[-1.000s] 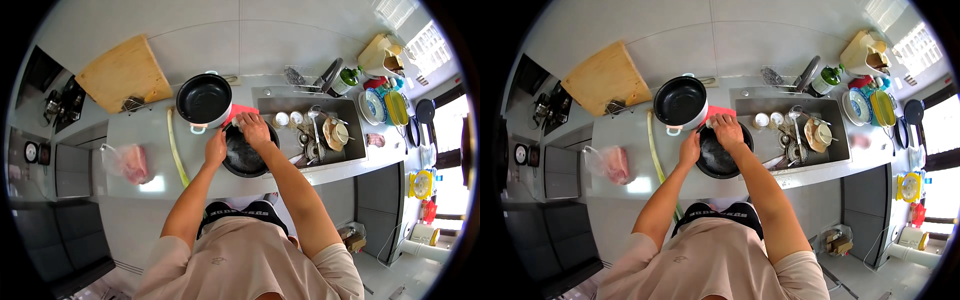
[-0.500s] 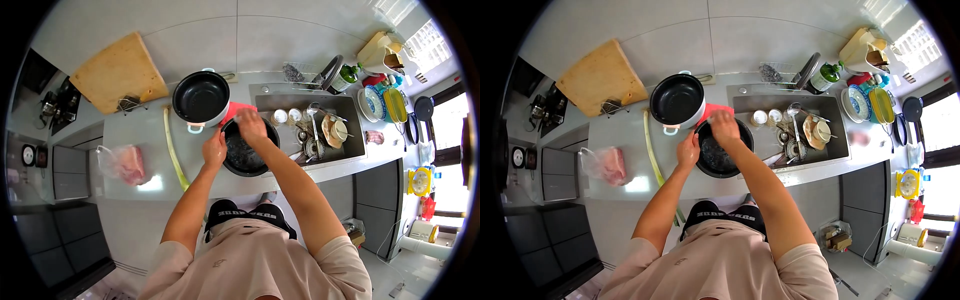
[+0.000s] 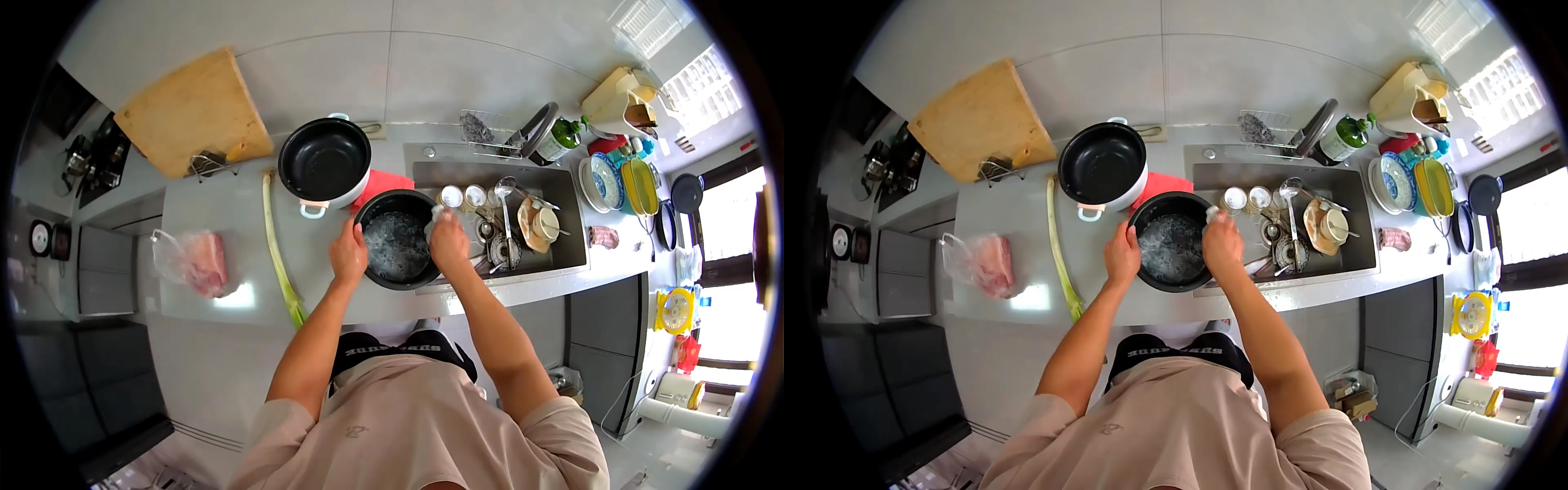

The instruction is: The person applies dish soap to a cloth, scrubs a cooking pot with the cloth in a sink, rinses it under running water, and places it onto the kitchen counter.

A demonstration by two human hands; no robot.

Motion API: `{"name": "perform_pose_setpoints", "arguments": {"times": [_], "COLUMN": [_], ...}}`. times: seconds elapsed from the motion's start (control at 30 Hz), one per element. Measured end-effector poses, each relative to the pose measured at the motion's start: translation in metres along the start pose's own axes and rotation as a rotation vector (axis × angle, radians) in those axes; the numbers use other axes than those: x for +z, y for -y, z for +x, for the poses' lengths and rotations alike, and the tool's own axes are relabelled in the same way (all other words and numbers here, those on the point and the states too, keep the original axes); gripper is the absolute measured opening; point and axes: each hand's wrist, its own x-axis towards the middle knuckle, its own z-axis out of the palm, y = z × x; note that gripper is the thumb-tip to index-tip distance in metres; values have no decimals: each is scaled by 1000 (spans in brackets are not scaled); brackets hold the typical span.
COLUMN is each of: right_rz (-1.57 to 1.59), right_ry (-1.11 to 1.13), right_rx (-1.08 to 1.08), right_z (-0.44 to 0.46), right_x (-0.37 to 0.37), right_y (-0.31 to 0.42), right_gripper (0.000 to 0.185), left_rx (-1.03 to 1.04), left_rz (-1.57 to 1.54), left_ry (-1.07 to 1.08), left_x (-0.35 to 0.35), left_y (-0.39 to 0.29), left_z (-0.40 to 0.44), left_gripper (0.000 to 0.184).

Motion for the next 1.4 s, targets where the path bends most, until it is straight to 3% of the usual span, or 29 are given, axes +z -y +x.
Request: {"name": "perform_pose_setpoints", "arguments": {"times": [0.07,0.1,0.17,0.23,0.3,0.37,0.43,0.5,0.53,0.6,0.63,0.7,0.83,0.9,1.0,1.07,1.1,1.2,1.27,1.33,1.4], "right_rz": [-10,-3,-114,-95,-80,-138,-168,-167,-167,64,59,66,-20,-107,-274,-318,-319,-291,-328,-174,-110], "right_ry": [-162,-170,-201,-191,-170,-213,-147,-56,-50,-38,-33,162,97,-72,-90,-280,-283,-98,-125,246,281], "right_rx": [-194,-185,-506,-592,-666,-771,-712,-419,-419,-144,-145,58,22,-201,-374,-757,-752,-456,-369,-105,-15], "right_z": [26,37,55,62,59,60,53,47,38,14,-4,-31,-15,19,49,61,60,43,27,0,-32], "right_x": [0,-1,-5,-19,-21,-10,-13,-16,-14,-15,-22,-45,-27,-19,-11,13,6,-16,-7,-42,-67], "right_y": [13,21,31,36,38,44,44,35,23,-8,-14,-15,-7,13,59,70,69,55,5,-12,-13], "right_gripper": [37,37,37,38,39,40,39,39,39,41,41,43,44,44,50,46,46,43,47,40,36], "left_rx": [-13,-36,-66,-100,89,117,133,194,189,192,185,228,265,246,223,193,161,130,148,146,167], "left_rz": [29,52,117,187,129,175,227,189,190,153,150,124,140,232,281,281,276,324,288,263,234], "left_ry": [23,43,120,199,-68,73,204,133,136,92,95,22,44,93,107,111,115,164,135,108,74], "left_x": [1,2,-8,-6,10,16,18,18,18,22,23,25,22,20,18,22,20,14,17,19,19], "left_y": [-2,-3,-11,-11,-9,-12,-13,-12,-10,-10,-10,-8,-7,-11,-16,-5,-7,-10,-15,-16,-15], "left_z": [-10,-14,-18,-11,7,31,36,33,31,32,30,31,31,36,36,36,38,36,29,27,27], "left_gripper": [23,23,22,21,21,21,21,19,19,20,20,21,23,23,27,24,21,22,21,21,22]}}
